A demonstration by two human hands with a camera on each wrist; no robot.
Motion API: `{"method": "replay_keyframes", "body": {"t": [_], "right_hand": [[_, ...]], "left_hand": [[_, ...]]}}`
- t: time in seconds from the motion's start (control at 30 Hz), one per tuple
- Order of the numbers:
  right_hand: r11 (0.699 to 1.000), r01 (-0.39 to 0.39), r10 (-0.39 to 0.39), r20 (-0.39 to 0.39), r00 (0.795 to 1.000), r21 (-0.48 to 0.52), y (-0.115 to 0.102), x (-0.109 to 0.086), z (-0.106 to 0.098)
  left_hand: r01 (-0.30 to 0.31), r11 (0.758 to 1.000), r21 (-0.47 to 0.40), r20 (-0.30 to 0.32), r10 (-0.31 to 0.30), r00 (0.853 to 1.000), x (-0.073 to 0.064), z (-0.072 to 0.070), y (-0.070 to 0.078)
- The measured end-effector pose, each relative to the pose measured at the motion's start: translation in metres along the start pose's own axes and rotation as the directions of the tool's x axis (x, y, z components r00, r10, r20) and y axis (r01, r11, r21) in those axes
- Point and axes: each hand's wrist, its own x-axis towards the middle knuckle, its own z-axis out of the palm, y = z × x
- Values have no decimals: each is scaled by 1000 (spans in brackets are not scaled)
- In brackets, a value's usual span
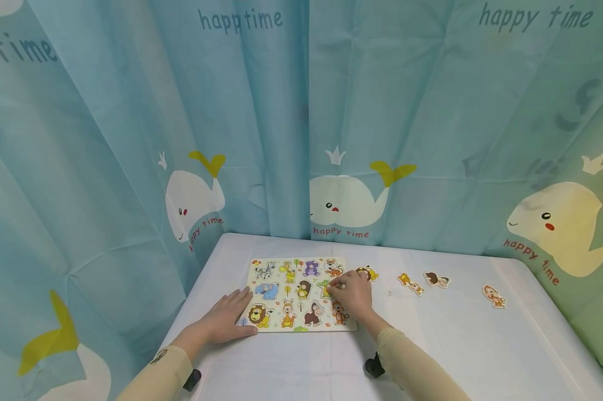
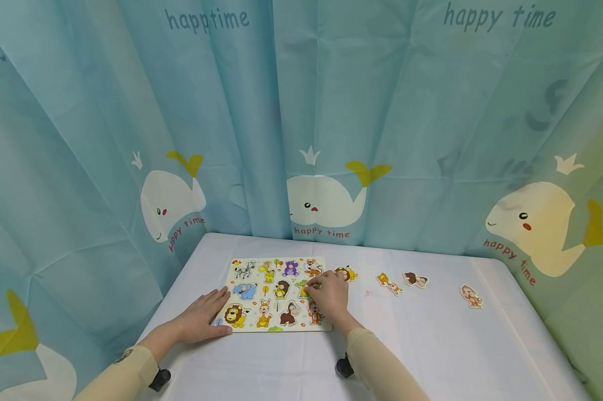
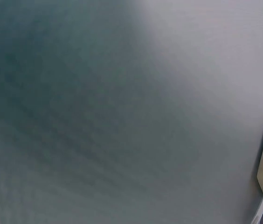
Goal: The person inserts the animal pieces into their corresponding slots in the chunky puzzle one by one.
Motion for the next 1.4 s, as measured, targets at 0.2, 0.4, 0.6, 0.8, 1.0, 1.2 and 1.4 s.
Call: {"method": "replay_keyframes", "body": {"t": [0.2,0.4,0.6,0.8,1.0,1.2,1.4], "right_hand": [[1000,0,0,-8,1000,-19,0,-1,2],[1000,-6,6,-11,1000,-10,0,0,2],[1000,-17,17,-11,1000,-3,0,0,2],[1000,-11,11,-10,1000,-5,-1,0,2],[1000,-18,18,-12,1000,-2,-1,-1,2],[1000,-21,21,-15,1000,-12,0,-1,4],[1000,-22,22,-16,1000,-9,0,-1,4]], "left_hand": [[-9,1000,16,-9,9,1000,0,1,-1],[-9,1000,12,-9,9,1000,0,1,-1],[-5,1000,8,-1,5,1000,0,0,0],[-15,1000,4,-3,15,1000,-1,-1,0],[-24,1000,10,-9,24,1000,-1,-1,0],[-18,1000,0,-1,18,1000,0,-1,0],[-19,1000,-1,1,19,1000,-1,-3,0]]}}
